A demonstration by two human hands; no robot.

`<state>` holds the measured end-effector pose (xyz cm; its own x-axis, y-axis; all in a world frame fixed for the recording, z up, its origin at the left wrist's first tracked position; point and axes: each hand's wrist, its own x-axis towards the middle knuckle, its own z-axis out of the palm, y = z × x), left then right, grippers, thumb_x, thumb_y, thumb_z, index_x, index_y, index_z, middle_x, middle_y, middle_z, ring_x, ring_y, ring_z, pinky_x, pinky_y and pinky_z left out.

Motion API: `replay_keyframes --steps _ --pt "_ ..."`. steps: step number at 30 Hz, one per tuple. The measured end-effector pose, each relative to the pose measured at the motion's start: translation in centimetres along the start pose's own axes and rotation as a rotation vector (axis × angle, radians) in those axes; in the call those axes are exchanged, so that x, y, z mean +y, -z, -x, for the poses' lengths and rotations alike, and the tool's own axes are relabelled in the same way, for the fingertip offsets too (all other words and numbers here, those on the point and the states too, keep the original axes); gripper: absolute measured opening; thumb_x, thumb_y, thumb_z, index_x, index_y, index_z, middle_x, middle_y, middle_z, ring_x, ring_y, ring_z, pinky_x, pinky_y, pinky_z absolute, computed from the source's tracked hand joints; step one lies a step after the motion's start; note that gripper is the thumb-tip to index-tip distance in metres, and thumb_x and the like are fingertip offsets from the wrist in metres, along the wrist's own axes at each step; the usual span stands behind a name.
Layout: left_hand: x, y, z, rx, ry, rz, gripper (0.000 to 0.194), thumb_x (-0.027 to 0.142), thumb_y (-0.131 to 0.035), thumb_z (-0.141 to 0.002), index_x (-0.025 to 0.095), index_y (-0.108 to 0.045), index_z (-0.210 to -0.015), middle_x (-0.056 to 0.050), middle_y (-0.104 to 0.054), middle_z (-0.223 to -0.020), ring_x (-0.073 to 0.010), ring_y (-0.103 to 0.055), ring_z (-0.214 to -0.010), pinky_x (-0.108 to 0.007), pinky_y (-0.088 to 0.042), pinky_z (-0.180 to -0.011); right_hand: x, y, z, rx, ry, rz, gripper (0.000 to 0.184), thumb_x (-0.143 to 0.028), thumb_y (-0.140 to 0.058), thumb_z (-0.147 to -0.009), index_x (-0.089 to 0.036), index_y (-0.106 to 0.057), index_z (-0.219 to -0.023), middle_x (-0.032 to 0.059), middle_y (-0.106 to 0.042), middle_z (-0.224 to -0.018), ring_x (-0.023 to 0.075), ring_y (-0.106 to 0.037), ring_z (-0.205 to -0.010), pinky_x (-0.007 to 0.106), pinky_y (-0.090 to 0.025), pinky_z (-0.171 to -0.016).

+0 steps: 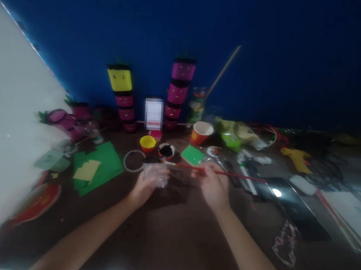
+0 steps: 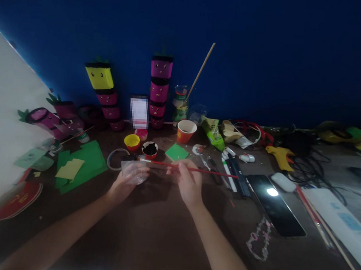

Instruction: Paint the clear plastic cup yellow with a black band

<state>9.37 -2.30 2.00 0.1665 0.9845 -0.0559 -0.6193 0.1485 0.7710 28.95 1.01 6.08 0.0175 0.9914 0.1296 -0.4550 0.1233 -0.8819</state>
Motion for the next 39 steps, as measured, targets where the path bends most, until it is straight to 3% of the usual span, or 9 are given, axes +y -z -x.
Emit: replay_keyframes --steps 11,16,28,36,39 --pt "-0.1 0.3 0.1 -0.034 -0.003 0.042 0.046 0.035 -0.072 -0.063 0.017 -0.061 -0.105 -0.009 -0.068 -0.103 -0.0237 -0.063 -0.095 -0.034 -0.046 -0.081 -0.4 0.6 -0.7 0.099 -0.033 -0.078 0.018 -0.035 -0.072 -0.069 -0.019 -0.065 -0.068 -0.0014 -0.066 -0.059 0.0096 -0.062 -0.053 0.019 -0.051 -0.049" --pt "-0.4 0.4 0.0 -0.008 0.0 0.032 0.046 0.033 -0.072 -0.062 0.016 -0.061 -0.104 -0.009 -0.068 -0.103 -0.0236 -0.063 -0.094 -0.033 -0.047 -0.078 -0.4 0.0 -0.3 0.139 -0.107 -0.048 0.031 -0.046 -0.072 -0.067 -0.017 -0.063 -0.063 -0.001 -0.062 -0.05 0.0098 -0.059 -0.045 0.019 -0.049 -0.043" --pt "-0.2 0.2 0.0 -0.005 -0.011 0.003 0.048 0.036 -0.073 -0.061 0.017 -0.061 -0.104 -0.009 -0.067 -0.099 -0.0232 -0.062 -0.092 -0.031 -0.047 -0.074 -0.2 0.0 -0.7 0.233 -0.086 0.059 0.038 -0.052 -0.072 -0.064 -0.015 -0.062 -0.063 0.0001 -0.062 -0.049 0.0104 -0.059 -0.043 0.021 -0.05 -0.043" --pt "-0.3 0.2 0.1 0.006 -0.001 -0.001 0.049 0.035 -0.073 -0.061 0.016 -0.06 -0.105 -0.01 -0.067 -0.101 -0.0231 -0.062 -0.091 -0.031 -0.046 -0.073 -0.1 -0.1 -0.7 0.248 -0.07 0.065 0.035 -0.048 -0.072 -0.066 -0.015 -0.062 -0.062 -0.0006 -0.06 -0.047 0.0095 -0.055 -0.039 0.021 -0.048 -0.041" --pt "-0.2 0.1 0.0 0.009 -0.002 0.014 0.048 0.034 -0.073 -0.061 0.016 -0.06 -0.104 -0.009 -0.067 -0.1 -0.0227 -0.062 -0.09 -0.031 -0.046 -0.073 -0.5 0.1 -0.6 0.2 -0.03 0.036 0.03 -0.044 -0.072 -0.067 -0.016 -0.063 -0.064 -0.0007 -0.062 -0.05 0.0102 -0.057 -0.043 0.021 -0.049 -0.043"
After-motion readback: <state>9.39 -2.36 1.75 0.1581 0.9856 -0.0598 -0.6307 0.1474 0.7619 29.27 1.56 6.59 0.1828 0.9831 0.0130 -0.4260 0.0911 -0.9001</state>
